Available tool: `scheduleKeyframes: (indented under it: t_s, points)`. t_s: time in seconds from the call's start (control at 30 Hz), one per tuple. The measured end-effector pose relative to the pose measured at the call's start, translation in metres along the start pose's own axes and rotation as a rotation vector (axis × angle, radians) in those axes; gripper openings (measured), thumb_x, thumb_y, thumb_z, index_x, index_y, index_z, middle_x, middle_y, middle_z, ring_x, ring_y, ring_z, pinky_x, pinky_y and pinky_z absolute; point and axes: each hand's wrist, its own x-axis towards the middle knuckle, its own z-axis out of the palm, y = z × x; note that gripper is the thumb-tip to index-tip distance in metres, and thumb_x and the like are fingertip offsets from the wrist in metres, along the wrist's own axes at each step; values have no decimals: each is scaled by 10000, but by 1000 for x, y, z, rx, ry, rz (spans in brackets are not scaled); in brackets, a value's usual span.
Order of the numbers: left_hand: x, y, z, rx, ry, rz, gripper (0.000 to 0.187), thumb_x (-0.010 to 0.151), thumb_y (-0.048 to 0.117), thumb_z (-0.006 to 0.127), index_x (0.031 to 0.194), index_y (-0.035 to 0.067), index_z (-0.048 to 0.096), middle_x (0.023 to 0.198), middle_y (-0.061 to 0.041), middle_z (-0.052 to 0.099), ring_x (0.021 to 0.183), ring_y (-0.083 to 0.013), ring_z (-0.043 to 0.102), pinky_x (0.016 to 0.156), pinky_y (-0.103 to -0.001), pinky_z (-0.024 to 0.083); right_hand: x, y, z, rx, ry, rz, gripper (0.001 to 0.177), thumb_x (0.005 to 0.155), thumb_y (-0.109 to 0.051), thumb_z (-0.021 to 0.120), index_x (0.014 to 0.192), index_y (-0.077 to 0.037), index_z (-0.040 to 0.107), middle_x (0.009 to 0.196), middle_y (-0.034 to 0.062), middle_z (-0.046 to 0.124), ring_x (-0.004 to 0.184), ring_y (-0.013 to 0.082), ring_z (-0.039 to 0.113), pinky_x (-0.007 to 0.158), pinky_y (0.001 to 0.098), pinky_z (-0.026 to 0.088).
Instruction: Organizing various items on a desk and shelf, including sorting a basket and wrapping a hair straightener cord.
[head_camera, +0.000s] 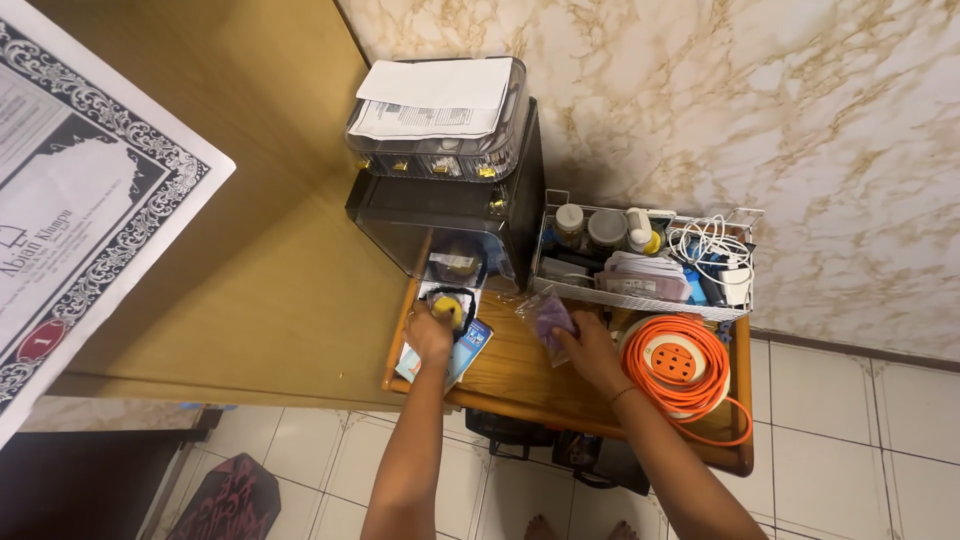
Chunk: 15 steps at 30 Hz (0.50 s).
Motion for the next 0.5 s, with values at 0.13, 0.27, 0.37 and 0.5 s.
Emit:
scheduleKeyframes:
  t_s: [0.13, 0.27, 0.37, 0.5]
  points:
    - [-44, 36, -64, -238, 70, 44, 229, 910, 217, 723, 1089, 158, 593, 946, -110, 755, 1019, -320, 705, 1037, -412, 396, -9, -2, 5, 139, 57, -19, 319, 941, -329, 735, 1107, -61, 685, 1037, 153, 646, 1022, 360, 676, 872, 471, 546]
    - [-77, 62, -96, -791, 227, 0, 273, 967, 106, 689, 1196, 80, 543, 1114, -243, 723, 1090, -397, 681, 949, -473, 520, -36, -61, -11, 649, 42, 114, 320, 962, -186, 705, 1231, -39, 611, 1094, 157, 675, 1064, 294, 613, 957, 457, 472]
    - [-104, 80, -98, -1135, 158, -30, 304, 1012, 127, 645, 1282, 91, 511, 1236, -225, 664, 1183, -354, 626, 989, -481, 519, -41, -81, -11, 941, 9, 191, 314, 975, -198, 700, 1243, -83, 585, 1098, 92, 662, 1063, 241, 587, 969, 425, 448]
    - [-149, 108, -94, -1623, -176, -188, 361, 1024, 133, 577, 1358, 153, 441, 1302, -125, 552, 1159, -250, 560, 984, -408, 530, -62, -101, -12, 1113, -26, 268, 218, 1012, -249, 656, 1176, -116, 603, 1079, 28, 593, 1054, 182, 538, 962, 379, 421]
